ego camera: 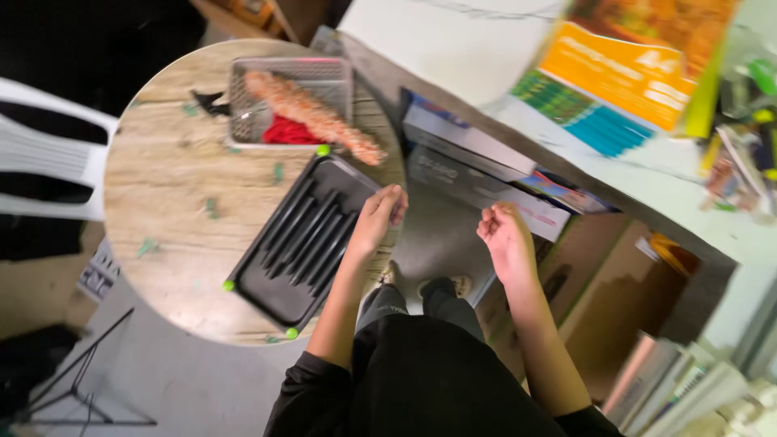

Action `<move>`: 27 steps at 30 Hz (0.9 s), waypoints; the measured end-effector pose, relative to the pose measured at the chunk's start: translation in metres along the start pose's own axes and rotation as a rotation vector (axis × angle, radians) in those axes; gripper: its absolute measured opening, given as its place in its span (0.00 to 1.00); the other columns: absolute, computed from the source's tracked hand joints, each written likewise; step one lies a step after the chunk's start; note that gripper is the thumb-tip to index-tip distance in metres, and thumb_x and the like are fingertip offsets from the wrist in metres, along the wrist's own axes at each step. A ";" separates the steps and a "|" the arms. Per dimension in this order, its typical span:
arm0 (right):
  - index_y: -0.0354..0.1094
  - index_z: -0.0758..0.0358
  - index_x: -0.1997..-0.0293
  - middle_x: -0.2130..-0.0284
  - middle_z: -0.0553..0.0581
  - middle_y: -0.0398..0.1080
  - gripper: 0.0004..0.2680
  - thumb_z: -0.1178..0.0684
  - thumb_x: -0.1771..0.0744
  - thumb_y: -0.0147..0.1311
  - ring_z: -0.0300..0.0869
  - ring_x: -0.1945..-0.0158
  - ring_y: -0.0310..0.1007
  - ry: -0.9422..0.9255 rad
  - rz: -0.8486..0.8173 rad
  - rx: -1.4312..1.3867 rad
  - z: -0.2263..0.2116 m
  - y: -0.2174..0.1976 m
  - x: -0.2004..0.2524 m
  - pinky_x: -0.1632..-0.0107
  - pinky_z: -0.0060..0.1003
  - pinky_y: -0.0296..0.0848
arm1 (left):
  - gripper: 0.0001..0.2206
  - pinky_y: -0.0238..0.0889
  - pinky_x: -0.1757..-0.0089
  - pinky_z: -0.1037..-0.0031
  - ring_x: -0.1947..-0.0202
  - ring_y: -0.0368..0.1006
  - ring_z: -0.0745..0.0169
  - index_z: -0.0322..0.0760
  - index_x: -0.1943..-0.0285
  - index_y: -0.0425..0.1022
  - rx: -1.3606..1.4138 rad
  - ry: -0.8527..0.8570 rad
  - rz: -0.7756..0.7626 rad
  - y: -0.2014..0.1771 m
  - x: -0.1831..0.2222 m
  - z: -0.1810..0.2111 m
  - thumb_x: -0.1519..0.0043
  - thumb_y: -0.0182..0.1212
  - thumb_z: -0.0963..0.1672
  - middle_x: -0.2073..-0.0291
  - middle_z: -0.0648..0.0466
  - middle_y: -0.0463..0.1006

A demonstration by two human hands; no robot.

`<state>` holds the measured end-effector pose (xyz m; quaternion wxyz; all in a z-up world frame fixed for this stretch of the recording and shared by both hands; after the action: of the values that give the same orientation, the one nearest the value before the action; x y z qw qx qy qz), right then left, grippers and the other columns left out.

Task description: Dusting a storage shelf and wiping down packages of printing paper before organizing them.

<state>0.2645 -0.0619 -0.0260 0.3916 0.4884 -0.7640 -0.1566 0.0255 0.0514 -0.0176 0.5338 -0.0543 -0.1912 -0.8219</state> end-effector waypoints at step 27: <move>0.62 0.63 0.38 0.51 0.70 0.71 0.22 0.56 0.39 0.61 0.64 0.47 0.70 -0.609 -0.233 1.693 0.219 0.124 -0.283 0.45 0.53 0.69 | 0.15 0.58 0.68 0.78 0.74 0.64 0.71 0.36 0.63 0.73 0.042 -0.037 0.318 -0.214 0.092 0.016 0.28 0.46 0.48 0.76 0.59 0.69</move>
<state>0.0840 0.2110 -0.2157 -0.3356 0.6247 -0.6397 0.2965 -0.2075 0.0552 -0.0305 0.6544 -0.0879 -0.2074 -0.7219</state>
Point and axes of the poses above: each hand's wrist, its own x-axis away from the middle knuckle, its own y-axis out of the palm, z = x × y, the point moved 6 cm from there along -x, towards the middle knuckle
